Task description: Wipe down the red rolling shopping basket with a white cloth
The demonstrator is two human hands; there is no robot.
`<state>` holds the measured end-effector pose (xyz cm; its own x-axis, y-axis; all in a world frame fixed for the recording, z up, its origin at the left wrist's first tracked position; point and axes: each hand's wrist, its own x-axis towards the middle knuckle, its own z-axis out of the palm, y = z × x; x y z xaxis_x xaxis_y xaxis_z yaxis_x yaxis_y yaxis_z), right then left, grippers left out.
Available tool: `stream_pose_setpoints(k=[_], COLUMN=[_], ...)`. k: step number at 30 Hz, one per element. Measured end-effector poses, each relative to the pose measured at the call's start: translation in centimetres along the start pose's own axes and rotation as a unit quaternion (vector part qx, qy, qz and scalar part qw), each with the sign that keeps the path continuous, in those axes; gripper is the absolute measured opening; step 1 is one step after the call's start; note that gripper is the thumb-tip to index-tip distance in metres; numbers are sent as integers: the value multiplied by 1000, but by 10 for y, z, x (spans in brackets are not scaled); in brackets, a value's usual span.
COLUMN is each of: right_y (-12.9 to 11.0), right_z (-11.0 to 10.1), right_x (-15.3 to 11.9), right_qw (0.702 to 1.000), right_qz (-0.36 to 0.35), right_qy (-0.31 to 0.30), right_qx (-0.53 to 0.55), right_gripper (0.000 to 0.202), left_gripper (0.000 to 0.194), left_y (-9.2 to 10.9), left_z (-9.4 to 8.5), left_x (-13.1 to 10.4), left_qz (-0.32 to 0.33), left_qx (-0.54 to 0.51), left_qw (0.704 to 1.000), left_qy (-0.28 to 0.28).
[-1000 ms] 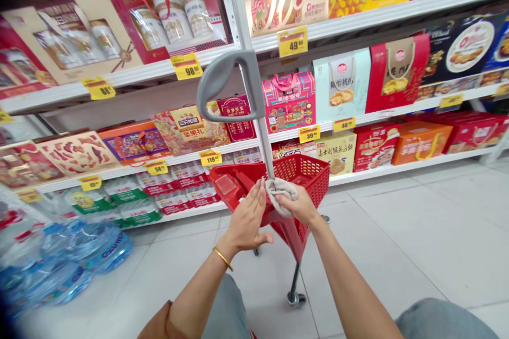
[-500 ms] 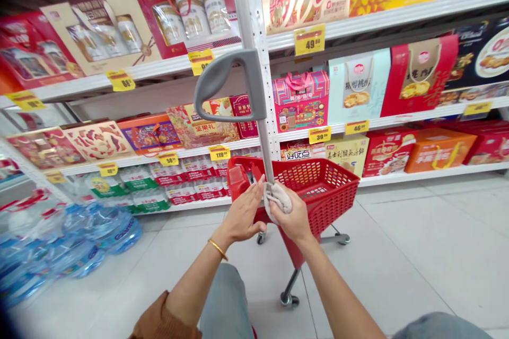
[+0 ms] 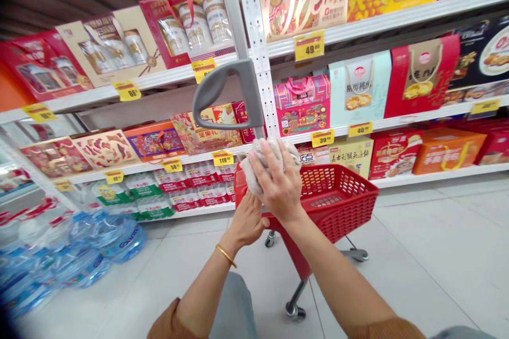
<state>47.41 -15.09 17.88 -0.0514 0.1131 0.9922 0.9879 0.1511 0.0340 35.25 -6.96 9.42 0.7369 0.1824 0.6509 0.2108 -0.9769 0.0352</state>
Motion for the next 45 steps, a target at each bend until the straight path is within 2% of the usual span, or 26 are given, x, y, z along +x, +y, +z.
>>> stream_pose_setpoints(k=[4,9,14,19,24,29,39,45], right_y=[1,5,12,22,28,31,28,32], right_z=[5,3,3,5,10,14,16,6], right_x=[1,-16,-30,-43,-62,-89,-131,-146], right_qw=[999,997,999,998,995,988,990,989], right_qz=[7,17,-5,-15,46,81,44,10], right_qy=[-44,-64,-54,-52,-23,-42,-96,-128], right_qx=[2,28,5,41,88,121,95,70], right_gripper=[57,57,64,71,64,59,64,67], left_gripper=[95,94,102,107,105,106,101,99], left_y=[2,4,6,6,3,0,-4,-7], left_z=[-4,-7,-7,-8,-8,-9,-9,-8], left_x=[2,6,5,6,7,7,6,5], left_qz=[10,32,22,11,11,16,20,10], left_qx=[0,14,21,20,-2,-31,-45,-48], left_qw=[999,999,999,998,997,997,996,996], left_qy=[-33,-33,-40,-60,-73,-73,-79,-80])
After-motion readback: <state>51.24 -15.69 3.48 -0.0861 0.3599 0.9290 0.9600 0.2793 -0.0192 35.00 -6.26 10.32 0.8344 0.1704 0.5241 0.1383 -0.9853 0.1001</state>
